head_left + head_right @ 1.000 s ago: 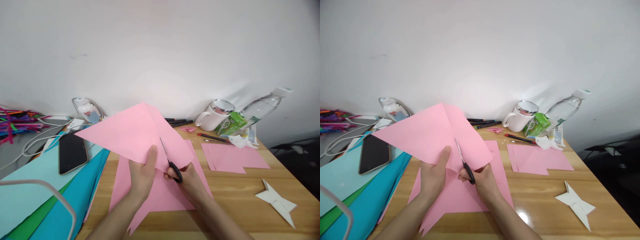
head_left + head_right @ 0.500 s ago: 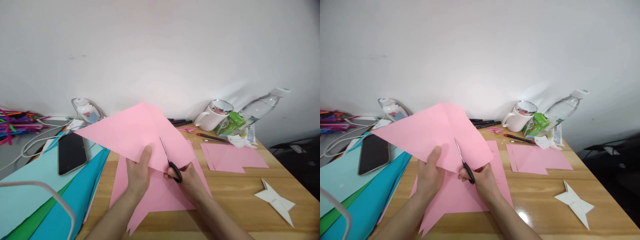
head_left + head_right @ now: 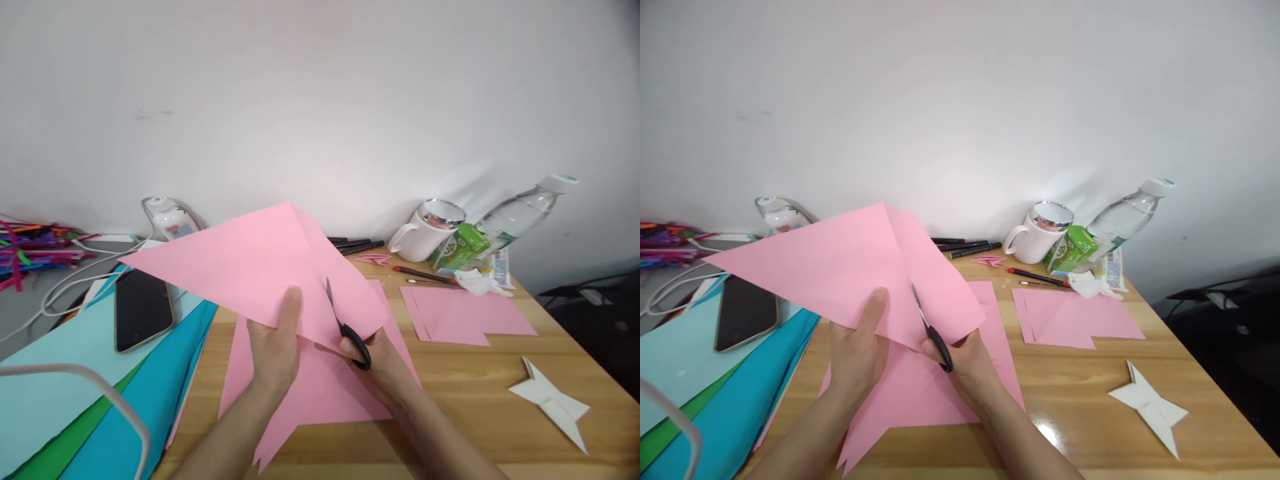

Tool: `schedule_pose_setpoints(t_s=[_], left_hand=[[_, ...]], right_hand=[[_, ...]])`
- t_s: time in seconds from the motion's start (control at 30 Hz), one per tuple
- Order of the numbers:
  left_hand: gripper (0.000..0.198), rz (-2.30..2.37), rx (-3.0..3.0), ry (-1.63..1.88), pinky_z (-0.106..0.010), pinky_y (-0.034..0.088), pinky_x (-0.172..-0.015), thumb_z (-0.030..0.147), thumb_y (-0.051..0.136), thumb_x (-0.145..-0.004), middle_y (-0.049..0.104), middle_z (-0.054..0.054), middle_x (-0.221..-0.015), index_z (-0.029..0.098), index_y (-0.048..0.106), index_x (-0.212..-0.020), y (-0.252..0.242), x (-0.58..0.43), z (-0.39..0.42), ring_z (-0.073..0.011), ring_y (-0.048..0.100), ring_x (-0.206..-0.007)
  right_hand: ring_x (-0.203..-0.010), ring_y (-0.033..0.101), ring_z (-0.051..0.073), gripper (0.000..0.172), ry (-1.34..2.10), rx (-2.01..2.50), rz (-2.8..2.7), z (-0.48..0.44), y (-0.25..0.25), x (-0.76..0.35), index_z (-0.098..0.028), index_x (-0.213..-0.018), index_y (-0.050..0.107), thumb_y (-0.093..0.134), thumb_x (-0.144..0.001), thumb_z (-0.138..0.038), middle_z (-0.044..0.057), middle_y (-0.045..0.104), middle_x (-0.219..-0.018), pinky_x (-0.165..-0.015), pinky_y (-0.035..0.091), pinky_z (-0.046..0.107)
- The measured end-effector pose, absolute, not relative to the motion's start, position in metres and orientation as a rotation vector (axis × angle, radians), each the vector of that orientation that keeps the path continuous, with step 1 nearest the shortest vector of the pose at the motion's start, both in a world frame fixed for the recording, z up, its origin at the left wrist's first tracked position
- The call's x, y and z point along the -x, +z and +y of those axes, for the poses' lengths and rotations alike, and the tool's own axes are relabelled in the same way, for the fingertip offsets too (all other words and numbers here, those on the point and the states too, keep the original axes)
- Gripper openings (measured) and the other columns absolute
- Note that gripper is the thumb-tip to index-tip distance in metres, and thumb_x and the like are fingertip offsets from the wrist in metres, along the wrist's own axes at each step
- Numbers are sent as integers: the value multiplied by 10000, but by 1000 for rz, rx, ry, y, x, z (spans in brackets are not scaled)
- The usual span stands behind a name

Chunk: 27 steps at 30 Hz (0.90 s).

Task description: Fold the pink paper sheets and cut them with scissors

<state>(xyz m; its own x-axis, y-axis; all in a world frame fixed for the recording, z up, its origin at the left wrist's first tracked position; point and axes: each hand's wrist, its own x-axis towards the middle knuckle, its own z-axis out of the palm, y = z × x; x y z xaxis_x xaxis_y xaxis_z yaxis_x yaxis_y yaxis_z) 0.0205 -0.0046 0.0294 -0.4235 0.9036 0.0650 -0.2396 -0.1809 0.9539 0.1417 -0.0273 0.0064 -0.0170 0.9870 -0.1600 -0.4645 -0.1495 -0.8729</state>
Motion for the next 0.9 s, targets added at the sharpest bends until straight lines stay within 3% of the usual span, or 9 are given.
schedule_pose_setpoints(t_s=[0.17,0.27,0.47,0.67,0.8,0.9], left_hand=[[446,1230,-862,1736,-350,461,-970,317,691,-764,627,-77,-1204,217,598,-1188,29,-20,-3,-239,546,-1162],[447,1224,-870,1743,-337,461,-968,316,692,-765,629,-71,-1200,222,594,-1191,28,-21,-3,-228,544,-1163],[447,1249,-832,1741,-319,486,-936,304,707,-747,645,-78,-1169,201,601,-1168,34,-20,-2,-224,573,-1125],[402,1292,-822,1849,-256,521,-860,273,706,-746,681,-75,-1095,180,621,-1129,47,-13,3,-205,618,-1054],[393,1243,-894,1955,-292,507,-897,289,714,-740,689,-51,-1065,208,631,-1116,44,-6,7,-213,601,-1079],[339,1271,-953,1954,-327,507,-904,298,707,-745,693,-59,-1028,189,656,-1062,41,-3,7,-226,605,-1065]], right_hand=[[-586,502,115,239,1534,1079,-763,-27,4,-142,-156,-620,629,828,-526,-253,-11,598,-645,-542,492,252],[-616,512,126,253,1564,1064,-734,-27,4,-143,-164,-668,644,834,-528,-255,-20,589,-637,-577,511,275],[-821,585,177,354,1577,971,-765,-28,7,-143,-195,-901,672,820,-582,-244,4,659,-811,-718,531,316],[-665,644,153,326,1765,959,-851,-25,7,-146,-135,-789,682,844,-531,-251,39,702,-725,-674,542,290],[-664,660,129,317,1716,915,-855,-24,10,-147,-164,-685,568,845,-530,-172,28,713,-715,-636,522,233],[-605,658,117,425,1701,884,-867,-24,12,-149,-186,-620,421,838,-550,-152,9,706,-680,-575,512,212]])
